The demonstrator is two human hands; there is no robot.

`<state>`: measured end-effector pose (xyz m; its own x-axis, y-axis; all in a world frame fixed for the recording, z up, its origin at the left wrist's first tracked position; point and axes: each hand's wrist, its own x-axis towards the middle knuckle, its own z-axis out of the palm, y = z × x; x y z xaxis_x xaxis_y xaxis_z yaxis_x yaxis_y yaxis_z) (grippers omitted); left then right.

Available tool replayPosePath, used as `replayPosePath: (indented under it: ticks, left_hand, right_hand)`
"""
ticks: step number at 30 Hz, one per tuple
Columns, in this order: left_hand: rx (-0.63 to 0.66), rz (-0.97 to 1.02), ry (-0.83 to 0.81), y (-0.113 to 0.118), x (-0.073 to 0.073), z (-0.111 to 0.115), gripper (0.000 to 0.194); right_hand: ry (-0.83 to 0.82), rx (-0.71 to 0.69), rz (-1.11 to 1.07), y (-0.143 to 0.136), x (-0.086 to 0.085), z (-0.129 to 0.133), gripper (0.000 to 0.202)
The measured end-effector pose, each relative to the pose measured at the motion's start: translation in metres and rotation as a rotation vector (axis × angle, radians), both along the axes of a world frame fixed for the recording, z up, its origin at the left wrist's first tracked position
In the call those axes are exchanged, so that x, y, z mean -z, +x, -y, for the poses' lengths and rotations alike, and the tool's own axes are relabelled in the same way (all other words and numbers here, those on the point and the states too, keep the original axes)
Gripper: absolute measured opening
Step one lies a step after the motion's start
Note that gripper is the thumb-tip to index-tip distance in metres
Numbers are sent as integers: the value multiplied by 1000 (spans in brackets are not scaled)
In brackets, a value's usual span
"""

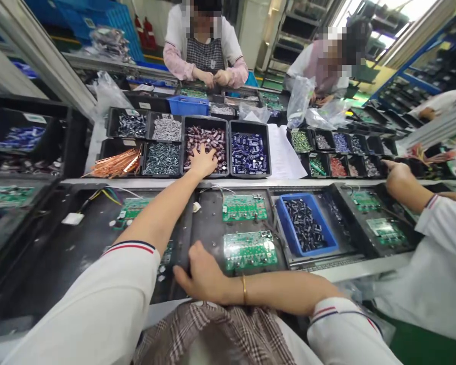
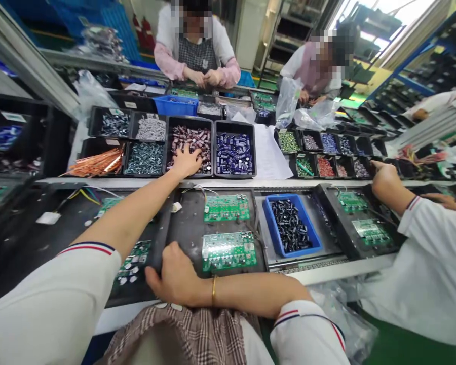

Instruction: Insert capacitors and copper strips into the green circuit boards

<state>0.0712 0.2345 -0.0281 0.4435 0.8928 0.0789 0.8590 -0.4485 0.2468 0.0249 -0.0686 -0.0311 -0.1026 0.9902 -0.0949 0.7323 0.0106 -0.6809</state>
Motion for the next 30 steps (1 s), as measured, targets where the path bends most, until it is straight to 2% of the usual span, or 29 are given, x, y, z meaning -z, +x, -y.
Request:
replayPosePath:
  ticks: [3,5,6,9,10,11,13,15,18,21,24,27,29,30]
  left_hand:
    - [9,-12,5,0,0,-3,51]
    - [28,-20,0,-2,0,-5,51]
    - [42,-22,-4,-3,0,-7,50]
    - [76,-22,-11,-8,0,-11,49]
    - [81,-19,-10,-10,1,-13,49]
    - [83,-14,-6,-11,1,-14,50]
    - [82,0,7,-13,2,-16,51]
    - [85,15,26,-13,3,-18,51]
    - [110,31,51,-14,3,-20,51]
    - [186,24,79,-16,2,-24,48]
    - [308,11,129,-20,1,-27,46]
    - [397,33,126,-20,-1,-32,43]
    - [407,133,60,-16,-5,-36,40]
    - [373,257,0,-12,-7,-38,37]
  right_hand:
    - [-12,-77,50,-34,-4,-16,41]
    - [-41,-211,79,-46,-12,-30,47]
    - [-70,-322,69,-46,-18,-39,45]
    - [-163,-662,-24,-15,-41,-76,26]
    - [-143,-662,-4,4,-47,-92,24]
    - [-71,-535,93,26,-53,-110,29]
    - [123,-145,357,73,-58,-148,28]
    - [286,83,591,114,-54,-183,27]
    - [349,61,756,149,-39,-217,28]
    - [326,-5,755,154,-26,-226,28]
    - [329,9,760,148,-24,-221,30]
    - [328,78,737,148,-29,-210,34]
    - [306,101,678,153,-34,-194,35]
    - [298,100,644,156,-36,-183,36]
